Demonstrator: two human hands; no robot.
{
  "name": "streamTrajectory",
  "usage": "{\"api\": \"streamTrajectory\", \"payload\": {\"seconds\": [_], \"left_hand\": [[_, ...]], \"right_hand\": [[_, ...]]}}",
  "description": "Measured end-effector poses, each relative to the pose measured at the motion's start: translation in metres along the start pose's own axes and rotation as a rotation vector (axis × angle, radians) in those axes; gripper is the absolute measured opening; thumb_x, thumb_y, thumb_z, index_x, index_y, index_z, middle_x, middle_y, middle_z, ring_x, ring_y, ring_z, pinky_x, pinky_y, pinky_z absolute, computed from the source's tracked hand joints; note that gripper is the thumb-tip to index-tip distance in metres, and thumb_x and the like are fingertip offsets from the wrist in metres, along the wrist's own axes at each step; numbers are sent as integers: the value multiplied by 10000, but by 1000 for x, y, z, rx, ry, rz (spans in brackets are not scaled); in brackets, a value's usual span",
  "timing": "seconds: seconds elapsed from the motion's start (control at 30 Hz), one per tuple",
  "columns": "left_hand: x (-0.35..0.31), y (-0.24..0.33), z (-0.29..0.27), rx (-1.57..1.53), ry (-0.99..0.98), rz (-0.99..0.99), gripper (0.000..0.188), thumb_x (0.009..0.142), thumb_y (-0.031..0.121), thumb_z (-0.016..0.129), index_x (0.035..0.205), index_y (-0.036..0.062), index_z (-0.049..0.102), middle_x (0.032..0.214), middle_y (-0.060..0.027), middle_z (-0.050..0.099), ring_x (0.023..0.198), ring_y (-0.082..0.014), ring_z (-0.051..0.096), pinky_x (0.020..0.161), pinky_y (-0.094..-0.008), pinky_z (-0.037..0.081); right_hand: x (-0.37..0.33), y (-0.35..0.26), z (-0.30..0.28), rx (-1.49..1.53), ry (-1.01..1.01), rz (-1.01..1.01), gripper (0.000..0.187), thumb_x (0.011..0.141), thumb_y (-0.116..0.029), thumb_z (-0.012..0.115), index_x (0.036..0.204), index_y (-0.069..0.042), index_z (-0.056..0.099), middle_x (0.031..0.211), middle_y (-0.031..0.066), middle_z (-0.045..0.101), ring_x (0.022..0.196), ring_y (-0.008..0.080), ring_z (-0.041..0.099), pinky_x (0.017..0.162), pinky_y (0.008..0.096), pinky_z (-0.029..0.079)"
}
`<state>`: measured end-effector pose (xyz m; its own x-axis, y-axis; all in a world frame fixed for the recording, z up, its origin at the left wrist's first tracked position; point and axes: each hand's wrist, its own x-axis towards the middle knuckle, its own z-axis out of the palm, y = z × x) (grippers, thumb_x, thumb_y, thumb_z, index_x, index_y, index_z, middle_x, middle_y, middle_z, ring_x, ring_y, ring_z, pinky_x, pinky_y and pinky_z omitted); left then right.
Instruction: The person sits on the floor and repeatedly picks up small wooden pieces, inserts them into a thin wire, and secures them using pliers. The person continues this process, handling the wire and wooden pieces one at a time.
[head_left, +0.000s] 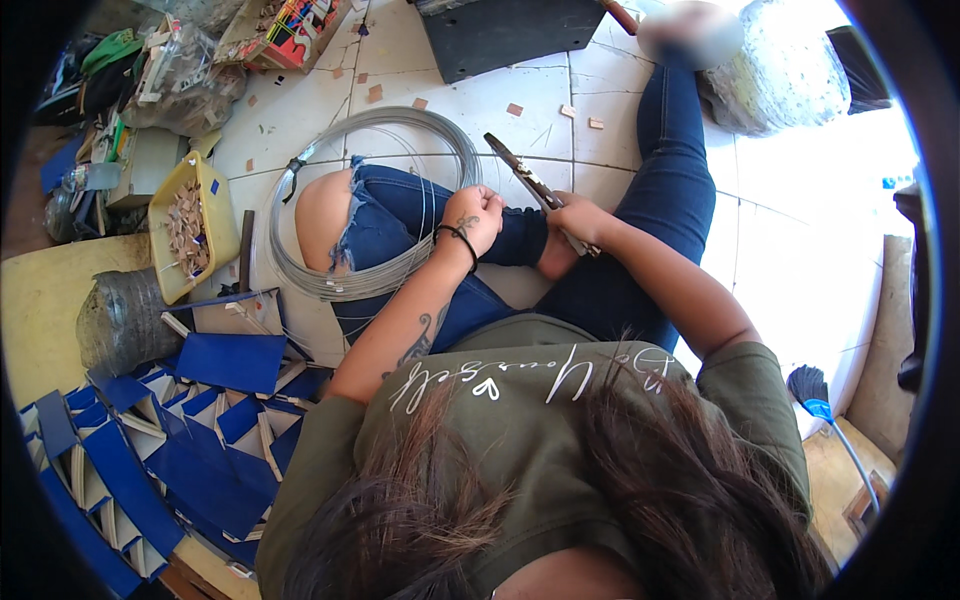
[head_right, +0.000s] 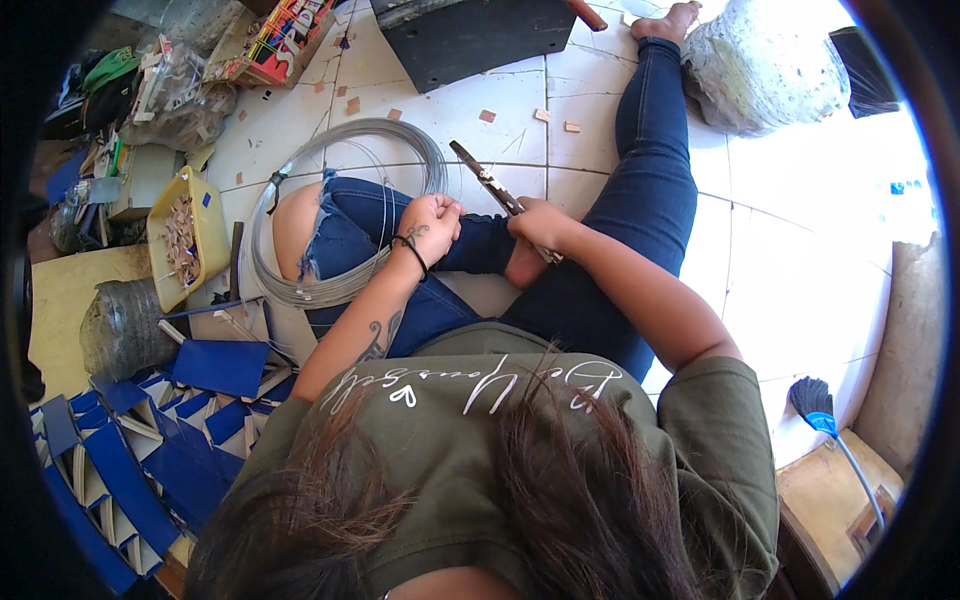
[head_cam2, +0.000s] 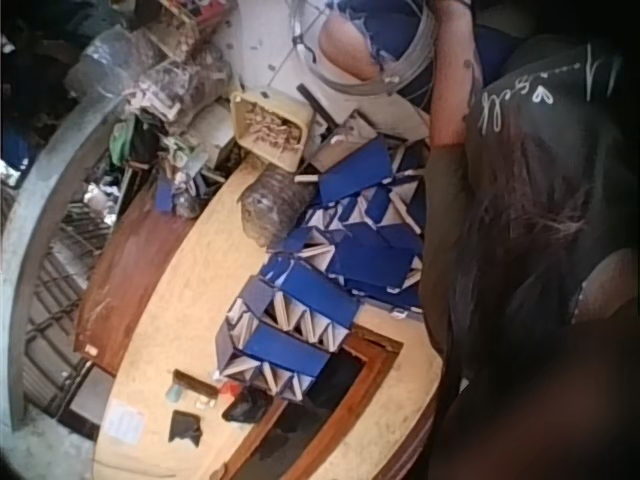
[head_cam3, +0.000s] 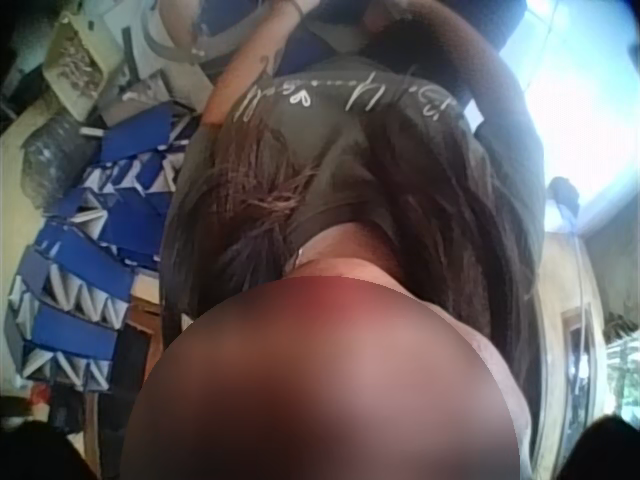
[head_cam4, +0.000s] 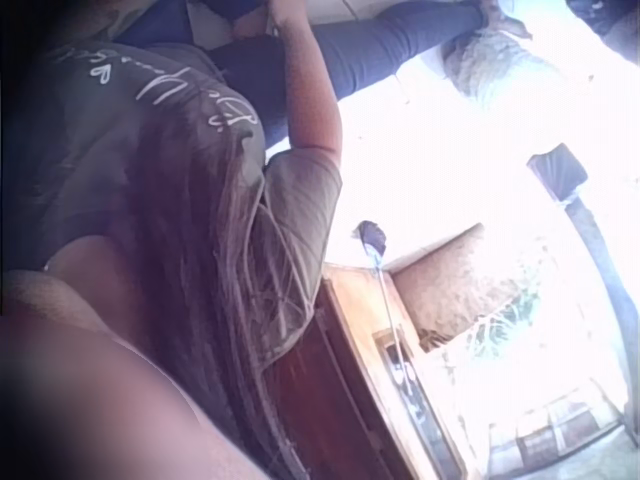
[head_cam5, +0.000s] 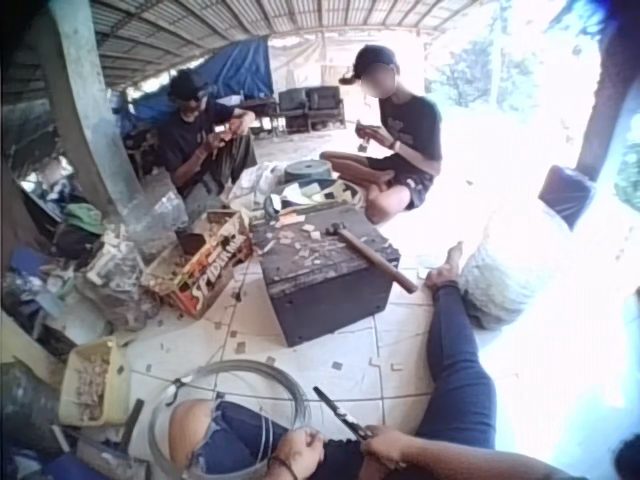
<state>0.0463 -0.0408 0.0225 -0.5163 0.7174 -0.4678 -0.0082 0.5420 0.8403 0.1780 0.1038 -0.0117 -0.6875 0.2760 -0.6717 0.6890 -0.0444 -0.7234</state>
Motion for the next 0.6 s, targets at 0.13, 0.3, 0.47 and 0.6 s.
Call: {"api": "streamTrajectory", "payload": {"seconds": [0.13, 0.3, 0.47, 0.6], "left_hand": [[0, 1, -2, -50, 11, 56, 175, 862, 110, 428, 839, -13, 550, 524, -7, 502, 414, -54, 409, 399, -206, 320], [-4, 6, -6, -125, 58, 138, 175, 873, 98, 421, 866, -12, 557, 523, 8, 484, 443, -34, 398, 423, -188, 313], [-2, 12, -7, -124, 77, 147, 179, 879, 104, 422, 870, -9, 560, 524, 19, 469, 449, -31, 394, 428, -182, 310], [-3, 15, -10, -113, 89, 162, 182, 880, 107, 423, 863, -6, 565, 527, 22, 465, 448, -32, 392, 429, -180, 312]], "right_hand": [[-6, -7, -10, 74, -78, 28, 301, 687, -94, 490, 964, 23, 488, 710, 99, 555, 611, 180, 559, 570, 293, 463], [-40, -22, -28, 464, -324, -76, 587, 684, -30, 395, 1258, 43, 293, 1114, 171, 486, 963, 239, 542, 777, 309, 468], [-54, -32, -34, 275, -401, -38, 660, 670, -25, 407, 1302, 46, 231, 1185, 173, 435, 1054, 241, 472, 816, 315, 445], [-50, -34, -33, 191, -359, -30, 657, 681, -39, 440, 1303, 40, 242, 1175, 164, 439, 1029, 222, 474, 797, 292, 444]]}}
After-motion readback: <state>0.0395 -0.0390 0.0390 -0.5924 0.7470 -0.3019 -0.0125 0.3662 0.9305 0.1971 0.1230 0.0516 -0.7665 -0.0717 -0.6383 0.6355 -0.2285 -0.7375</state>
